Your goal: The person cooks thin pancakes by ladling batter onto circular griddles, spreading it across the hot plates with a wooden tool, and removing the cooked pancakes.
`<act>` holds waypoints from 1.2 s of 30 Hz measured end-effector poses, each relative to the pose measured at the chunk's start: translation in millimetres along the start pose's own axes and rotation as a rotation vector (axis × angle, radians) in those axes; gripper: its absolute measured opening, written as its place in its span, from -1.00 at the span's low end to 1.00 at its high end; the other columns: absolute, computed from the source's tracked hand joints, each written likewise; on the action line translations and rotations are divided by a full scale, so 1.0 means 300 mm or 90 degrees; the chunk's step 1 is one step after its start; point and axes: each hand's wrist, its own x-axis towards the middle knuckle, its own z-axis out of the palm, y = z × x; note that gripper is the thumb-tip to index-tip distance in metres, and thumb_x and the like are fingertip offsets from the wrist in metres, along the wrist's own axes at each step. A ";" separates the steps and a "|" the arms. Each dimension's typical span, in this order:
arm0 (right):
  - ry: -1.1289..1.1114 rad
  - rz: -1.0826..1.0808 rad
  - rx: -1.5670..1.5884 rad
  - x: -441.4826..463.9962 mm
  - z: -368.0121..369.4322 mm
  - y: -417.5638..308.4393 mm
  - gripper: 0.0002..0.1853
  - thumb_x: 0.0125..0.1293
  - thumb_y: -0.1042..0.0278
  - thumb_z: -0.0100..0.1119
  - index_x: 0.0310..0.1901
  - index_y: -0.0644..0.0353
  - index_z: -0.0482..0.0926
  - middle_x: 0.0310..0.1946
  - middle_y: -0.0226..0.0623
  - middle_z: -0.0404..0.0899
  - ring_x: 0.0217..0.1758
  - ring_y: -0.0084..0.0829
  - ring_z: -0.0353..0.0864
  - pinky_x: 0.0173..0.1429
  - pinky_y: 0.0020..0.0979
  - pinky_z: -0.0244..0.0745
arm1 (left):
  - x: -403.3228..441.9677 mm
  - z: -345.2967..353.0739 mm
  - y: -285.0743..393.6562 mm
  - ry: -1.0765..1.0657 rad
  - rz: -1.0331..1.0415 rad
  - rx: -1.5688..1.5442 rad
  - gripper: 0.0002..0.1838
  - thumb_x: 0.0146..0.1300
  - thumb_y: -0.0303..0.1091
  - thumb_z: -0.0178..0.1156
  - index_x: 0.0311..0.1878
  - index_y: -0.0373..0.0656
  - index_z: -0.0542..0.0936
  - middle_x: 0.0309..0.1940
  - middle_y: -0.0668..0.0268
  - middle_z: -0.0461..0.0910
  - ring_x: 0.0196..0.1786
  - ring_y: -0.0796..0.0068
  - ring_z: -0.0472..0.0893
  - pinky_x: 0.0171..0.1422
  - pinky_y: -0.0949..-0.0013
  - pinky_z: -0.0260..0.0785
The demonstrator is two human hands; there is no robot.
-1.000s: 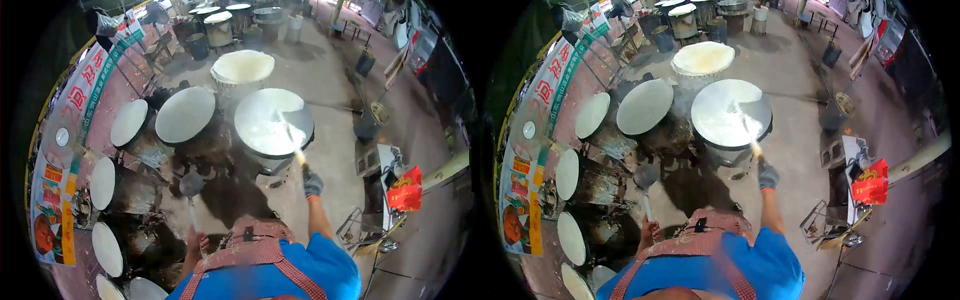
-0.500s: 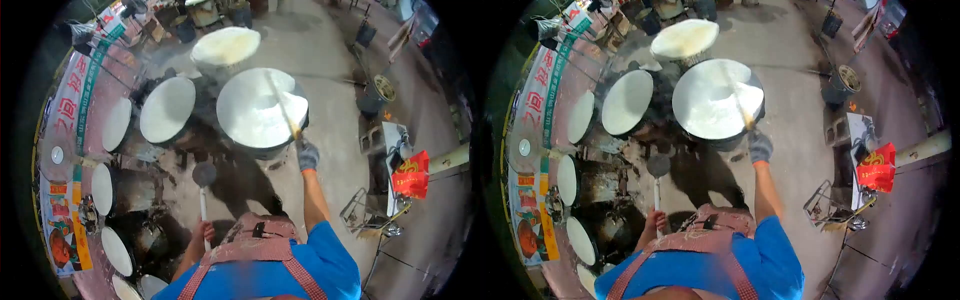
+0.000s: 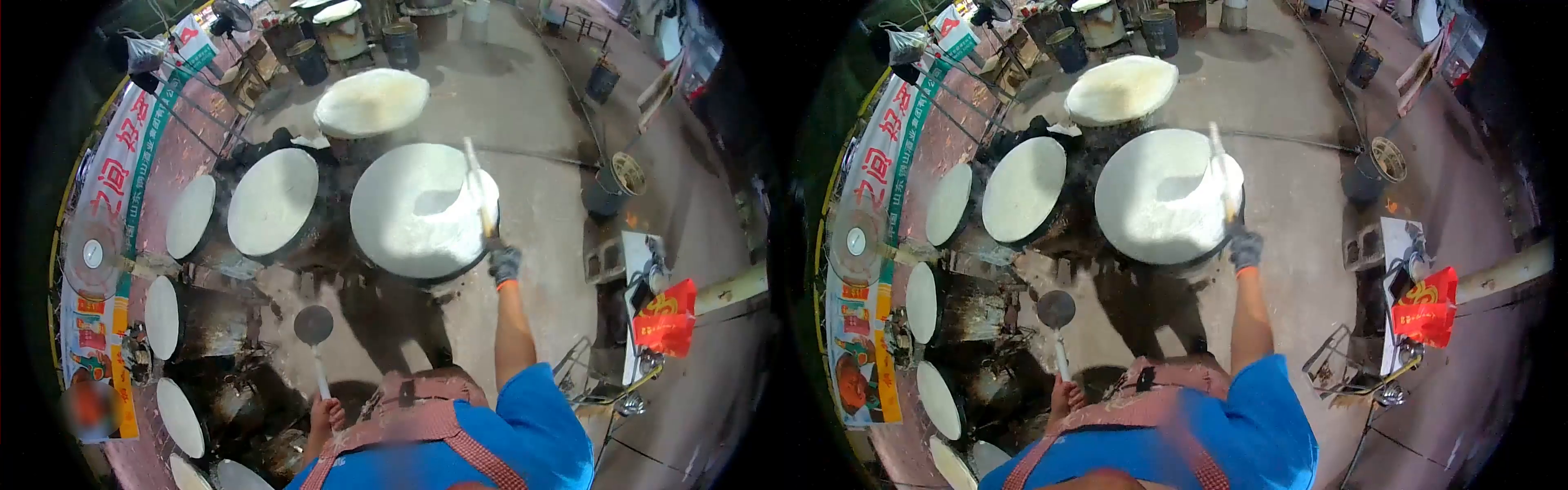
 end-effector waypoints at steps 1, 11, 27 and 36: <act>-0.062 0.021 0.033 -0.205 -0.129 -0.265 -0.61 0.03 0.05 0.08 -0.21 0.16 0.56 -0.26 -0.17 0.55 -0.16 -0.45 0.49 -0.08 -0.42 0.36 | -0.022 -0.025 0.000 0.004 -0.027 -0.015 -0.71 0.11 -0.31 -0.10 -0.70 -0.03 0.16 -0.85 0.46 0.02 -0.85 0.58 0.09 -0.84 0.49 -0.07; -0.006 -0.052 0.194 -0.736 -0.335 -0.668 -0.77 0.08 0.21 0.06 -0.29 0.14 0.56 -0.74 -0.36 0.41 -0.78 -0.50 0.31 -0.70 -0.44 0.23 | -0.064 -0.164 0.113 0.007 -0.048 -0.137 -0.71 0.17 -0.28 -0.11 -0.67 0.01 0.18 -0.81 0.46 0.11 -0.84 0.65 0.12 -0.86 0.58 -0.06; -0.095 -0.192 -0.402 -0.483 -0.592 -0.681 -0.68 0.19 -0.01 -0.21 -0.05 -0.36 0.44 -0.54 -0.16 0.50 -0.53 -0.19 0.50 -0.45 -0.17 0.36 | 0.205 -0.029 0.341 -0.230 -0.200 -0.233 -0.61 0.20 -0.19 -0.11 -0.72 -0.08 0.18 -0.85 0.44 0.09 -0.80 0.59 0.14 -0.75 0.50 0.03; 0.025 -0.011 -0.293 -0.696 -0.630 -0.676 -0.57 0.15 -0.21 -0.24 -0.22 -0.16 0.53 -0.56 -0.08 0.49 -0.50 -0.07 0.50 -0.40 -0.11 0.37 | 0.417 0.624 0.464 -0.057 0.102 0.165 -0.84 0.09 -0.44 -0.03 -0.38 0.03 0.20 -0.78 0.51 0.04 -0.81 0.68 0.06 -0.79 0.55 -0.06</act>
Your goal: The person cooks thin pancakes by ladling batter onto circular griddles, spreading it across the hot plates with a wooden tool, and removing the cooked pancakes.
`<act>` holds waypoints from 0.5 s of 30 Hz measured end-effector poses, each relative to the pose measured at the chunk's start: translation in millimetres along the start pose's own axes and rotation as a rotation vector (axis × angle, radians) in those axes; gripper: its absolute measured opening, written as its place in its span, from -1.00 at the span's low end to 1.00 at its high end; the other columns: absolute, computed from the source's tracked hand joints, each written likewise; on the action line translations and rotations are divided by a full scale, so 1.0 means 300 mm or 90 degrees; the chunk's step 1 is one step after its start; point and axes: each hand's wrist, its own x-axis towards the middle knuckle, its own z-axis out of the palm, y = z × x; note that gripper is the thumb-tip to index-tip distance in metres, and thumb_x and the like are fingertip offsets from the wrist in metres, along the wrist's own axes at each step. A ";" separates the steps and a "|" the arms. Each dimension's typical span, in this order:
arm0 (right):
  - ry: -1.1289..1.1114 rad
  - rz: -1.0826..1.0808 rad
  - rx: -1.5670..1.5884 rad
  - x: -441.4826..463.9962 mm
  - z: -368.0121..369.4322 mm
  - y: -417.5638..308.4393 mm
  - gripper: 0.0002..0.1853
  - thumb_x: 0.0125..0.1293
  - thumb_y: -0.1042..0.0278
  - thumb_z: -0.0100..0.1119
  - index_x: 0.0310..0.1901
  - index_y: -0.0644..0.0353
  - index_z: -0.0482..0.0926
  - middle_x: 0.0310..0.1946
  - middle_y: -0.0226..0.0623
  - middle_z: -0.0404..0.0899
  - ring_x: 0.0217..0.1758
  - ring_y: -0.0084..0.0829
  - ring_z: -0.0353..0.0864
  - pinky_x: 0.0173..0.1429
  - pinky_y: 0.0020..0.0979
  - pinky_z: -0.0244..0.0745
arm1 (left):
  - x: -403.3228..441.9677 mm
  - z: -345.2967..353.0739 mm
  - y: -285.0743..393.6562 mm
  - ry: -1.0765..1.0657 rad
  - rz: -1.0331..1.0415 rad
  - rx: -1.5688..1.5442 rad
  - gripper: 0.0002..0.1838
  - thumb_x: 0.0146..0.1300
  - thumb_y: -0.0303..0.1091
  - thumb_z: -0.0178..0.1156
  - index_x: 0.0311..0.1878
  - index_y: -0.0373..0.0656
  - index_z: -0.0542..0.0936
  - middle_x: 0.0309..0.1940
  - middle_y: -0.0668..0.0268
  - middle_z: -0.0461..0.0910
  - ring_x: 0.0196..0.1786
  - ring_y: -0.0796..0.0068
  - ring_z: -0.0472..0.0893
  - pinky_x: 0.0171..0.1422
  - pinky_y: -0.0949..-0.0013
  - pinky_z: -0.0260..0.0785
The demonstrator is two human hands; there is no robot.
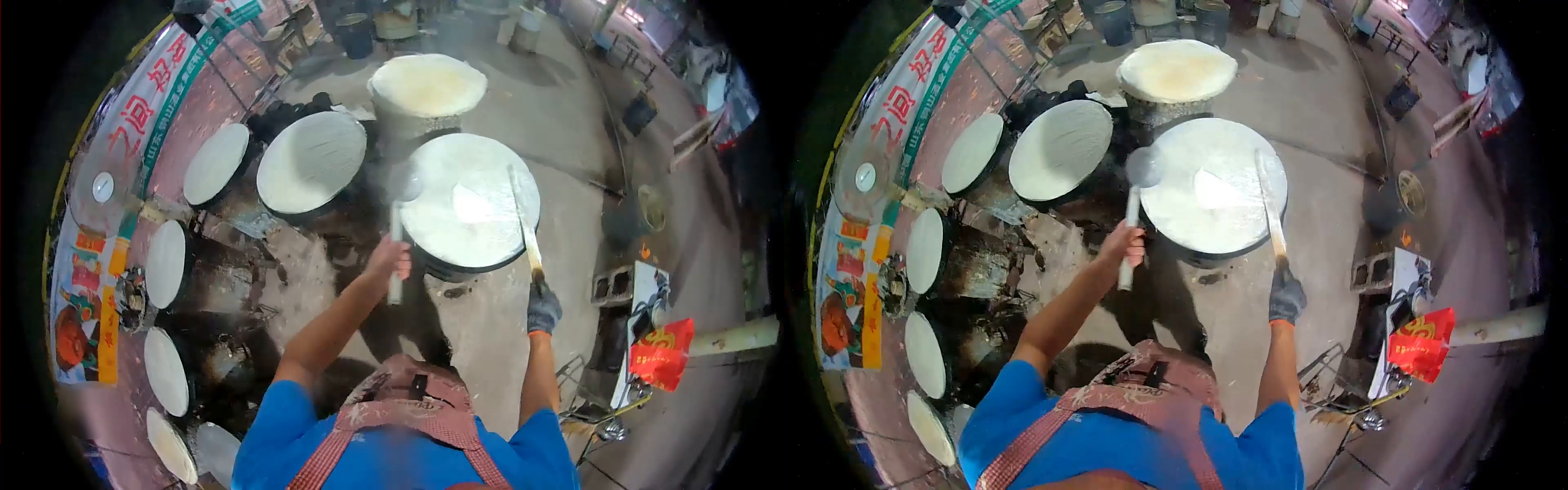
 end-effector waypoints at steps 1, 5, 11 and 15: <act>-0.041 0.031 -0.074 -0.029 0.035 0.012 -0.56 0.14 -0.23 -0.23 -0.29 -0.13 0.54 -0.57 -0.06 0.49 -0.51 -0.05 0.49 -0.42 -0.11 0.37 | 0.030 0.026 -0.017 -0.062 -0.024 -0.082 -0.81 0.05 -0.48 -0.03 -0.35 0.04 0.20 -0.77 0.50 0.05 -0.80 0.68 0.07 -0.78 0.55 -0.05; -0.039 -0.033 0.002 -0.228 0.170 -0.120 -0.51 0.13 -0.13 -0.09 -0.29 0.19 0.56 -0.51 -0.06 0.52 -0.47 -0.08 0.51 -0.37 -0.20 0.40 | 0.231 0.116 -0.232 0.013 -0.082 -0.077 -0.72 -0.04 -0.24 0.18 -0.35 -0.15 0.34 -0.63 0.28 0.28 -0.69 0.42 0.27 -0.66 0.39 0.19; -0.097 -0.163 0.126 -0.376 0.004 -0.335 -0.62 0.16 0.19 -0.02 -0.03 0.20 0.46 -0.34 -0.15 0.56 -0.35 -0.37 0.52 -0.24 -0.38 0.39 | -0.230 -0.177 -0.074 -0.085 -0.047 -0.058 -0.85 0.18 -0.18 -0.04 -0.23 0.11 0.24 -0.74 0.46 0.12 -0.79 0.65 0.12 -0.78 0.57 0.03; -0.067 -0.236 0.026 -0.378 0.222 -0.264 -0.60 0.18 0.20 -0.02 0.01 0.23 0.42 -0.20 -0.13 0.51 -0.29 -0.36 0.50 -0.23 -0.39 0.38 | -0.233 -0.374 -0.151 -0.233 -0.219 -0.254 -0.91 0.27 -0.11 -0.14 -0.21 0.22 0.23 -0.78 0.50 0.08 -0.84 0.75 0.06 -0.86 0.64 -0.07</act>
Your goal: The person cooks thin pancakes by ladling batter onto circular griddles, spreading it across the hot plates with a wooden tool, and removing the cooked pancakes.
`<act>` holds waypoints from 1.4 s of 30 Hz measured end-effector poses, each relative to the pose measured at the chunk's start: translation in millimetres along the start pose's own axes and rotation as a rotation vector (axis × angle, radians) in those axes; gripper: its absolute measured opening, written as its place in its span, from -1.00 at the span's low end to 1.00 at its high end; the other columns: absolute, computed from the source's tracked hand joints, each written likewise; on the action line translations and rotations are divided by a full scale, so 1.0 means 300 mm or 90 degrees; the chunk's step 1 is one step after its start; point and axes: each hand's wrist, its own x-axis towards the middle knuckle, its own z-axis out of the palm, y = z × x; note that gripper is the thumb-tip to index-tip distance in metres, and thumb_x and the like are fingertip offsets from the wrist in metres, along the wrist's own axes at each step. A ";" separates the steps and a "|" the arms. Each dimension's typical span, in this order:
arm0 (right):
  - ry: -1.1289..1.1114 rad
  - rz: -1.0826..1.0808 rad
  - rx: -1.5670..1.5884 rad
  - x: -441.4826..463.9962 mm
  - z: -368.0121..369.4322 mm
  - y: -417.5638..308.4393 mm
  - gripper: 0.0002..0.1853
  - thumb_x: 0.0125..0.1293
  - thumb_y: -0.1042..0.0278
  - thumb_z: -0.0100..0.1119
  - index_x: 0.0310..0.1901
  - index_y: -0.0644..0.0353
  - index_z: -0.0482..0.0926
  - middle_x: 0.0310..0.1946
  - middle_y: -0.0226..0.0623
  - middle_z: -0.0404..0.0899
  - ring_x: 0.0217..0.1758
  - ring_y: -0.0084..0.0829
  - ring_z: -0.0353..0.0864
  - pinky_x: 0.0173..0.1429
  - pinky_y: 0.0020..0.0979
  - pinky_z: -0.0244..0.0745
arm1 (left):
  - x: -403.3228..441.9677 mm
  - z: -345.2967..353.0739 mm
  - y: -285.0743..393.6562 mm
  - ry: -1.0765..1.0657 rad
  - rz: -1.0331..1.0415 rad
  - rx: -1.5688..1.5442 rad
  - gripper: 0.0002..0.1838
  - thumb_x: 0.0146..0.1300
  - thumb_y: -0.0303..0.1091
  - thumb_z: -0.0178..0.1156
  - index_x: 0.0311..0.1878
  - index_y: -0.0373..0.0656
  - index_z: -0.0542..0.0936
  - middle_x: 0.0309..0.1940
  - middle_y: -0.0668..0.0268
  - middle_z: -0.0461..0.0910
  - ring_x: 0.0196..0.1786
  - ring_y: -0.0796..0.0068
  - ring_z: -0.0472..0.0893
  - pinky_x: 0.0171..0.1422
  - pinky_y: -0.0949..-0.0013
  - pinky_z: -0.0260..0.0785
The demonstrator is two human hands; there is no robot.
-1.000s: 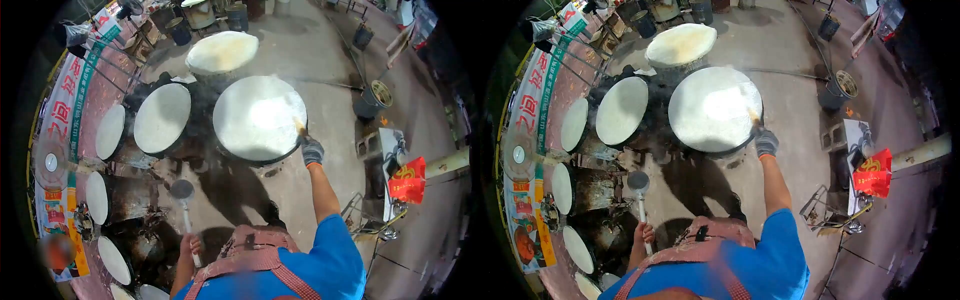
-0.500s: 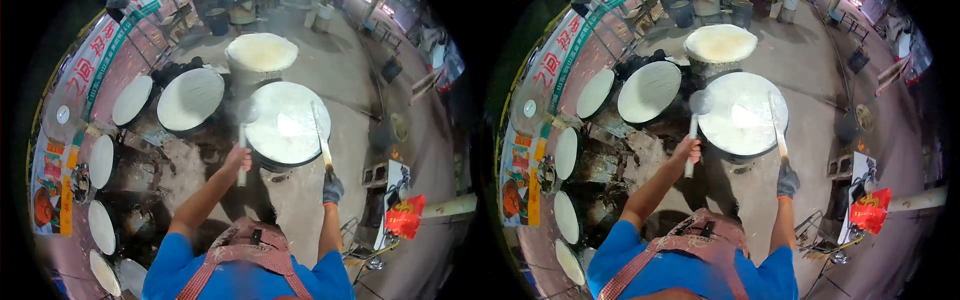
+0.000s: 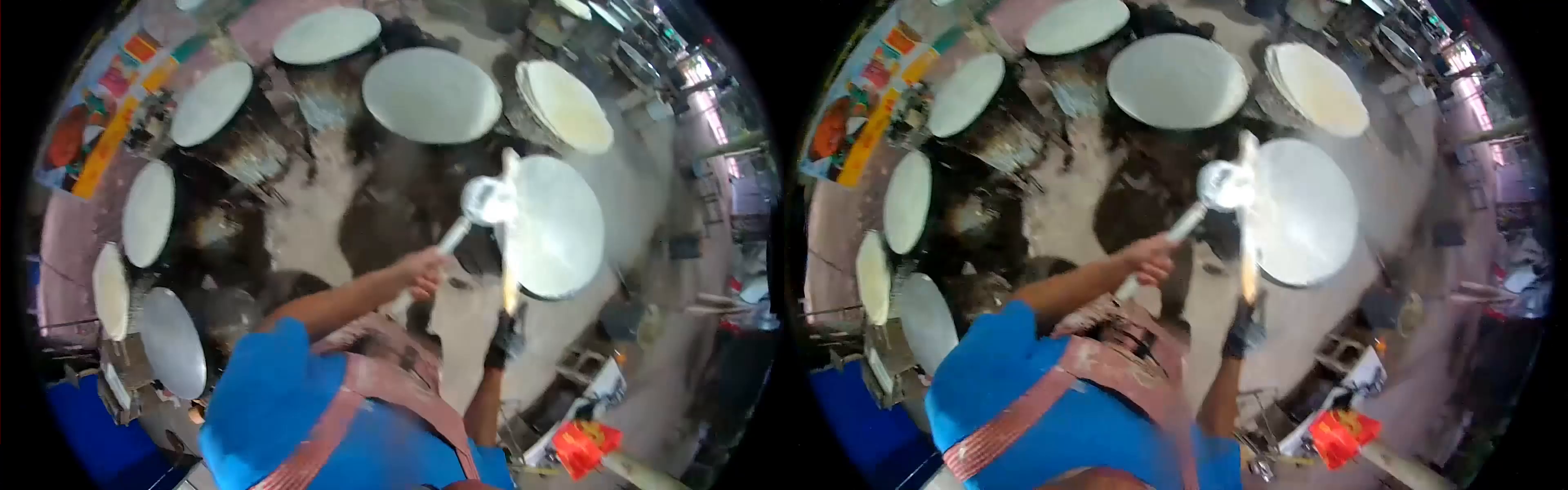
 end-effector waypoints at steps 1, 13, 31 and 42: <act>0.025 -0.070 0.002 0.038 0.021 -0.019 -0.62 0.16 0.26 0.02 0.00 0.25 0.42 -0.24 -0.17 0.51 -0.36 -0.42 0.47 -0.30 -0.44 0.36 | -0.057 0.027 0.028 -0.030 -0.017 -0.127 -0.87 0.29 -0.11 -0.19 -0.14 0.21 0.29 -0.77 0.49 0.09 -0.83 0.76 0.06 -0.88 0.66 -0.06; -0.781 -0.138 0.577 0.274 0.241 -0.736 -0.86 0.11 0.44 0.10 -0.30 0.26 0.54 -0.40 -0.33 0.55 -0.45 -0.51 0.47 -0.41 -0.47 0.41 | -0.603 -0.080 -0.382 0.262 0.500 -0.498 -0.78 0.27 -0.14 -0.13 -0.03 0.17 0.26 -0.75 0.52 0.10 -0.81 0.73 0.07 -0.84 0.68 -0.07; -0.566 -1.885 0.007 -1.468 0.131 -1.259 -0.72 0.07 0.10 -0.01 -0.44 0.15 0.54 -0.54 -0.09 0.50 -0.46 -0.07 0.49 -0.39 -0.17 0.37 | -0.433 -0.661 -2.003 0.857 0.712 -1.008 -0.77 0.14 -0.45 -0.08 -0.14 -0.14 0.17 -0.75 0.35 0.21 -0.81 0.61 0.20 -0.86 0.51 0.03; -0.729 -1.667 0.066 -1.210 0.134 -1.300 -0.58 0.08 -0.02 0.08 -0.25 0.24 0.51 -0.49 -0.02 0.51 -0.40 -0.06 0.49 -0.30 -0.21 0.38 | -0.949 -0.182 -1.660 -0.060 1.360 -1.199 -0.56 0.24 -0.13 -0.07 -0.71 -0.06 0.12 -0.84 0.50 0.09 -0.87 0.76 0.05 -0.91 0.68 -0.08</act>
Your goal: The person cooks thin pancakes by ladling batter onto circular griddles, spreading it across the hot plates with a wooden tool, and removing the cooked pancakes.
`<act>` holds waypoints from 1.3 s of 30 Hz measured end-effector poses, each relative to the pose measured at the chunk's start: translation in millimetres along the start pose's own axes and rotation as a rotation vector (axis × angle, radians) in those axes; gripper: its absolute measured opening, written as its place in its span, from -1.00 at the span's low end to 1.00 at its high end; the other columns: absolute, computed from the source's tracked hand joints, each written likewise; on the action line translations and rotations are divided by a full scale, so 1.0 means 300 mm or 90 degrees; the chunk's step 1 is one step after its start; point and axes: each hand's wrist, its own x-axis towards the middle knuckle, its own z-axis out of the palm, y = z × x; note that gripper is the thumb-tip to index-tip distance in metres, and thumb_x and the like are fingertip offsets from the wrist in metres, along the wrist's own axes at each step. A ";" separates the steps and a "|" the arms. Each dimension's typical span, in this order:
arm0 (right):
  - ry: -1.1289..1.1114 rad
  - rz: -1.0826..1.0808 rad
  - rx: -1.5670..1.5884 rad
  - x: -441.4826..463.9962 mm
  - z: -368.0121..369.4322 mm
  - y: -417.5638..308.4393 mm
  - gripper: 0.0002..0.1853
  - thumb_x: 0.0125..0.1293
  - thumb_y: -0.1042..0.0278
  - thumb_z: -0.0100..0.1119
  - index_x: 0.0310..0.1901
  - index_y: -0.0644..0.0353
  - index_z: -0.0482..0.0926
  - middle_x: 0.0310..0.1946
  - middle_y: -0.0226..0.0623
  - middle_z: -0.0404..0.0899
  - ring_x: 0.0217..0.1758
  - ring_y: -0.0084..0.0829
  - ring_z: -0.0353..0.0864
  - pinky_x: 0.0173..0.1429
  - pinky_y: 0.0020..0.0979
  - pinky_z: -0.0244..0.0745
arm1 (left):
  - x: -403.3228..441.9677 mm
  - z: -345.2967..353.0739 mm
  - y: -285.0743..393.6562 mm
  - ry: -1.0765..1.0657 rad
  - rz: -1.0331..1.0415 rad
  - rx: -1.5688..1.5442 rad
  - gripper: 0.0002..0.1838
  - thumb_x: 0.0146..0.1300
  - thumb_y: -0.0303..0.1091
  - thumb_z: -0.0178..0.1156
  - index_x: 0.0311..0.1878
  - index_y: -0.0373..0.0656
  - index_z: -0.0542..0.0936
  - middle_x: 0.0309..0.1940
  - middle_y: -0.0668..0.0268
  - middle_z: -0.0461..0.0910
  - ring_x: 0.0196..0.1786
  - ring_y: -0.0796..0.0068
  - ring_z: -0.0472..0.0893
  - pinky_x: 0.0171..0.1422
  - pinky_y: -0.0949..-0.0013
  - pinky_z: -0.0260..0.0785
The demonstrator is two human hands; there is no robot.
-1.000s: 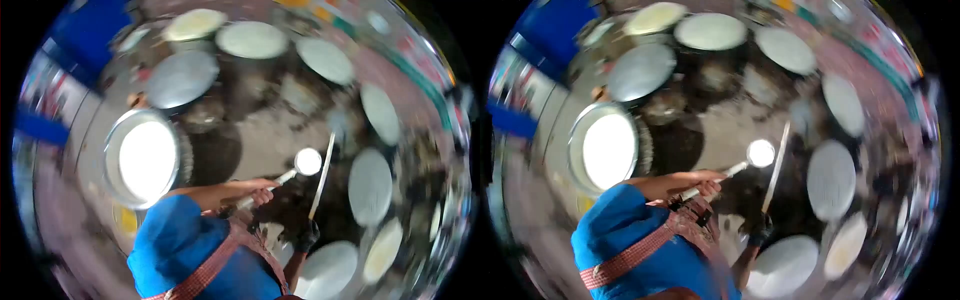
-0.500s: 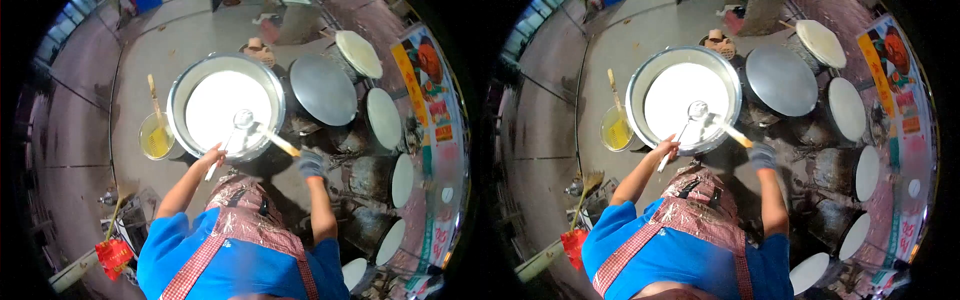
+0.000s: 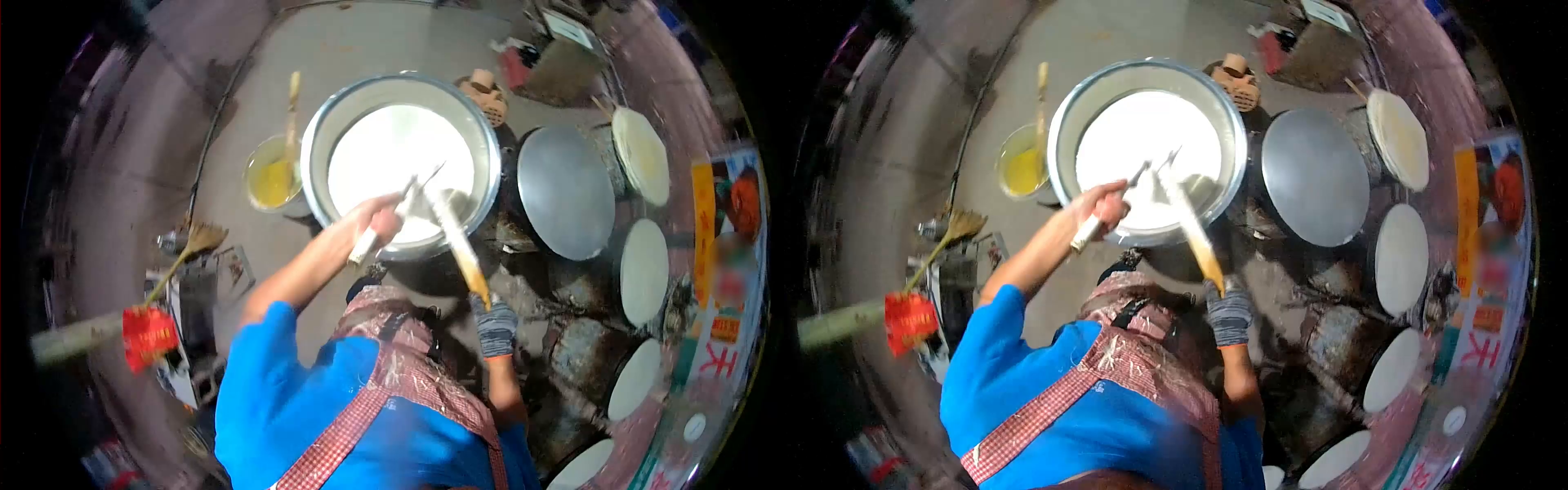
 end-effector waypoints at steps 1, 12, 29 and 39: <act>0.090 -0.051 0.010 -0.013 -0.064 -0.020 -0.59 0.08 0.01 0.10 -0.26 0.24 0.51 -0.50 -0.02 0.51 -0.41 -0.07 0.49 -0.31 -0.21 0.38 | -0.079 0.090 -0.064 -0.063 0.021 0.006 -0.56 0.24 -0.14 -0.07 -0.71 -0.07 0.12 -0.84 0.50 0.09 -0.87 0.76 0.04 -0.92 0.68 -0.08; 0.335 -0.205 0.283 0.391 -0.687 -0.156 -0.71 0.06 0.30 0.17 -0.20 0.28 0.51 -0.37 -0.13 0.55 -0.38 -0.29 0.55 -0.26 -0.41 0.40 | -0.780 0.637 -0.306 -0.171 0.597 0.655 -0.69 0.24 -0.14 -0.05 0.04 0.11 0.28 -0.74 0.56 0.01 -0.77 0.82 0.01 -0.85 0.75 -0.14; -0.010 -0.033 0.673 0.146 -0.252 0.224 -0.63 0.08 0.15 0.17 -0.20 0.29 0.52 -0.46 -0.28 0.56 -0.35 -0.56 0.48 -0.25 -0.44 0.41 | -0.299 0.345 -0.284 -0.031 0.391 0.423 -0.81 0.28 -0.26 -0.16 -0.07 0.30 0.31 -0.73 0.54 0.05 -0.79 0.79 0.02 -0.86 0.77 -0.15; 0.024 0.139 0.251 -0.273 -0.161 0.871 -0.47 0.06 -0.18 0.02 -0.12 0.12 0.49 -0.35 -0.06 0.51 -0.31 -0.12 0.51 -0.23 -0.26 0.40 | 0.419 0.387 -0.468 -0.178 -0.060 -0.066 -0.78 0.24 -0.36 -0.16 -0.24 -0.39 0.26 -0.75 0.46 0.20 -0.78 0.71 0.21 -0.79 0.68 0.13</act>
